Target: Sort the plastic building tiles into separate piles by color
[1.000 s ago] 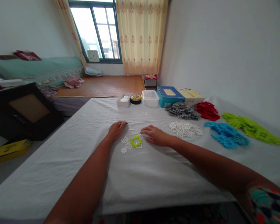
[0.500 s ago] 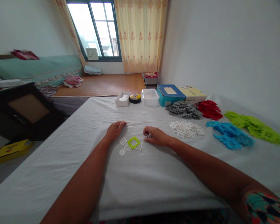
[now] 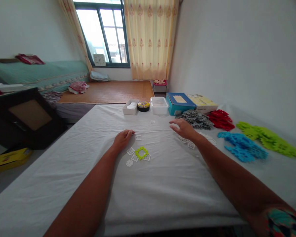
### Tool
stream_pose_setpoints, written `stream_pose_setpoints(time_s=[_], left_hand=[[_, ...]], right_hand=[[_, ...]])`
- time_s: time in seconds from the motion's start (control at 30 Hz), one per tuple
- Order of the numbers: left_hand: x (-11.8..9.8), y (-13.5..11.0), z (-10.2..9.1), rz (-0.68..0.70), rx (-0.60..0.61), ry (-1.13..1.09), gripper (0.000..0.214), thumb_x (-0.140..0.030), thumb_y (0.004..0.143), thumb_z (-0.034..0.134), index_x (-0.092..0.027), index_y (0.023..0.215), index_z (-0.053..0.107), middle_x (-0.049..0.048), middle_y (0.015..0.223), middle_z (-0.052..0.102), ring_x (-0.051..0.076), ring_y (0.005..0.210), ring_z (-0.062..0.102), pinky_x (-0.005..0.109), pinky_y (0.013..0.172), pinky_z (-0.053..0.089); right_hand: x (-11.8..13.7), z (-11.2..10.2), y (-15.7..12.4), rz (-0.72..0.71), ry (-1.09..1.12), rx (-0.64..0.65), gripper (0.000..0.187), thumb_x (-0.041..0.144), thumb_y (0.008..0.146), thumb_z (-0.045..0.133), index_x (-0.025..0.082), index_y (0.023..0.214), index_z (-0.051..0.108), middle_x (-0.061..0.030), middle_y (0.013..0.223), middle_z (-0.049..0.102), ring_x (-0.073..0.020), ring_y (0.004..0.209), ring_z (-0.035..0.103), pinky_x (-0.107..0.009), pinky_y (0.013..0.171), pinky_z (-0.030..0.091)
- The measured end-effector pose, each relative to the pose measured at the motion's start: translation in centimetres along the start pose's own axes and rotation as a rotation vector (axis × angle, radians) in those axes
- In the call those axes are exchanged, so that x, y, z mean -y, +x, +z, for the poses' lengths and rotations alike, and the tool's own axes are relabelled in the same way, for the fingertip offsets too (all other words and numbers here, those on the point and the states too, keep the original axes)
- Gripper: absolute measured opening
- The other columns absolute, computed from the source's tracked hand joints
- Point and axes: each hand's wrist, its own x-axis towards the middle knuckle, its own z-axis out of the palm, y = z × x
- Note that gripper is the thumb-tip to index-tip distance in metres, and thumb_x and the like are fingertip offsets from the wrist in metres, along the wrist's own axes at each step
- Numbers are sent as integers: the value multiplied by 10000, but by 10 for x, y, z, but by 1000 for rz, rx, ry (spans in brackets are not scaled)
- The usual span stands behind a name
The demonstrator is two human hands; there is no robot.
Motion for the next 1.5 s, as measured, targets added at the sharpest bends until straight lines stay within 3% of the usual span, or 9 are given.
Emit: stream_pose_setpoints(time_s=[0.1,0.23,0.43,0.6,0.8,1.0,1.13,1.33,1.5], left_hand=[[1,0,0,1,-6,-12,522,-475,913,311,-203,1001,747,76,1019,745,244,994,661,349,916,480],[1,-1,0,7,-10,-20,511,-462,921,313,-205,1001,747,71,1032,745,229,1004,660,329,916,480],[0,-2,-1,-12,-2,-53,475,-428,920,330,-222,1019,746,53,1041,747,205,1015,651,310,946,462],[4,1,2,-2,-4,-46,518,-473,925,307,-208,1018,742,61,1044,744,211,1003,655,312,924,471],[7,2,2,8,5,-22,519,-493,922,304,-223,1013,738,53,1053,742,212,1010,654,316,928,471],[11,2,4,22,-6,-4,521,-498,924,311,-208,1017,734,57,1063,740,217,1021,655,321,930,472],[6,2,3,19,-21,-22,506,-467,918,314,-199,1004,734,64,1030,746,216,999,660,321,920,480],[3,1,0,30,-23,-45,470,-455,886,358,-205,974,746,66,997,751,219,955,669,331,908,491],[8,2,1,39,-23,-70,510,-496,900,331,-208,962,748,63,1017,751,221,987,668,330,924,489]], right_hand=[[27,36,27,-159,-29,124,352,290,931,525,142,1231,635,-139,1273,640,-253,1189,546,-413,1038,407],[43,75,69,-98,-118,245,419,222,953,462,125,1354,536,-132,1407,541,-233,1275,481,-385,1061,390],[45,93,94,-52,-253,309,390,254,999,373,153,1327,560,-129,1390,555,-227,1243,501,-347,1027,401],[58,82,71,-118,-298,350,269,145,950,432,109,1046,681,-159,1081,701,-235,1039,591,-318,940,427],[69,46,18,-152,-338,311,257,124,922,452,143,1073,659,-127,1006,712,-212,957,615,-275,822,441],[9,-10,-31,169,-291,102,236,216,919,473,192,1041,675,-73,979,718,-193,876,637,-272,767,446],[-14,-20,-42,93,-257,60,248,196,891,524,135,1066,688,-133,1126,688,-259,1026,594,-365,898,452],[79,22,-34,-308,200,168,349,302,936,544,160,1247,609,-120,1222,653,-220,1129,559,-379,999,442],[135,52,-17,-457,204,335,590,407,860,659,157,1373,512,-152,1408,524,-284,1231,480,-442,1005,433]])
